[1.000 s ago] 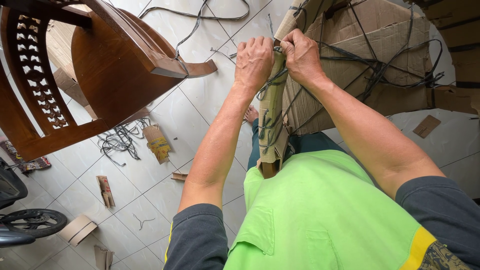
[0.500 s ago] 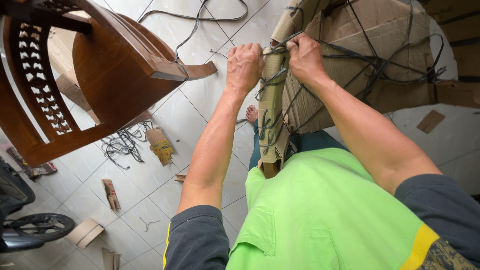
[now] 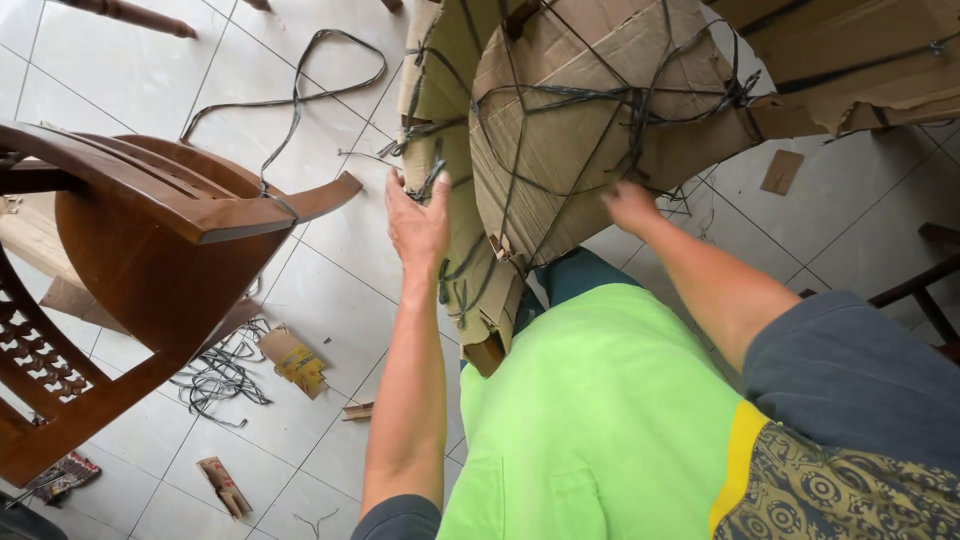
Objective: Wrapping wooden chair components with protective cardboard and securing them with hand-tied plastic straps.
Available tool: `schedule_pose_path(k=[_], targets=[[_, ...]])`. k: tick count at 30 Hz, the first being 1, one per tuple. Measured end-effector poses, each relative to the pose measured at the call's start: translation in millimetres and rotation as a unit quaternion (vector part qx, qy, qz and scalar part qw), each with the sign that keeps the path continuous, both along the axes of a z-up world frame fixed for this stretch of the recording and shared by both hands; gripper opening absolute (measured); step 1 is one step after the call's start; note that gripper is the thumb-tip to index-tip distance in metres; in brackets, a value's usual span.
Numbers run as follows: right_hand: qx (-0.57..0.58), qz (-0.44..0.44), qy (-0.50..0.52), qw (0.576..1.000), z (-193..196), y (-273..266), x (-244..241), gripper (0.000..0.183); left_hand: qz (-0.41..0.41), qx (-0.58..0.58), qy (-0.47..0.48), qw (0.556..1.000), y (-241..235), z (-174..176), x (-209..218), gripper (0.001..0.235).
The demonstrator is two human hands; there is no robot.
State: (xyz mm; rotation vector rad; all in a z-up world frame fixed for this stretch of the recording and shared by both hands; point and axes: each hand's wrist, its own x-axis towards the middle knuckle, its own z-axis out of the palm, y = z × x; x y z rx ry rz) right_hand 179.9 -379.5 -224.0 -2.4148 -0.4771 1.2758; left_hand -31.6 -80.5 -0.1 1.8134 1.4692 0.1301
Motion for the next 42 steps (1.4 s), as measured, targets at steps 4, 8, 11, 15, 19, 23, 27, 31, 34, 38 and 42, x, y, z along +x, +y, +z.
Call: schedule_pose_path(k=[4, 8, 11, 15, 19, 23, 27, 31, 34, 38, 42], targets=[[-0.139, 0.116, 0.014, 0.983, -11.6, -175.1, -38.9, 0.047, 0.008, 0.068, 0.062, 0.996, -13.0, -37.4, -0.8, 0.071], [-0.208, 0.158, 0.059, 0.963, -44.8, -259.9, -68.6, 0.043, 0.03, 0.087, 0.074, 0.993, -13.0, -39.5, 1.9, 0.056], [-0.25, 0.104, 0.044, 0.962, -53.4, -245.9, -78.4, 0.041, 0.037, 0.077, 0.081, 0.993, -11.5, -44.9, 5.9, 0.052], [-0.313, 0.03, 0.048, 0.948, -47.1, -243.5, -129.0, 0.04, 0.038, 0.08, 0.095, 0.991, -7.4, -61.1, -0.8, 0.05], [-0.366, -0.03, 0.022, 0.93, -70.2, -223.8, -129.3, 0.042, 0.039, 0.076, 0.086, 0.993, -6.2, -46.1, 8.3, 0.052], [-0.443, -0.071, 0.028, 0.893, -123.7, -304.6, -183.9, 0.045, 0.042, 0.069, 0.076, 0.994, -13.2, -36.7, -1.2, 0.046], [-0.122, 0.09, 0.0, 0.989, -51.0, -249.2, -119.3, 0.04, 0.049, 0.083, 0.084, 0.992, -11.6, -48.4, 2.9, 0.048], [-0.082, 0.005, 0.007, 0.997, -39.0, -171.0, -79.4, 0.044, 0.046, 0.083, 0.074, 0.993, -16.1, -35.6, 0.9, 0.047], [-0.018, -0.072, 0.039, 0.996, 1.4, -96.0, -34.0, 0.032, 0.044, 0.086, 0.05, 0.994, -15.7, -28.3, 6.2, 0.046], [-0.023, -0.017, 0.019, 0.999, -23.5, -49.8, 29.0, 0.039, 0.053, 0.082, 0.049, 0.994, -18.4, -22.6, 11.6, 0.043], [0.004, 0.067, -0.022, 0.998, 47.6, 27.7, 91.7, 0.042, 0.046, 0.1, 0.074, 0.991, -15.3, -33.3, 15.1, 0.04]])
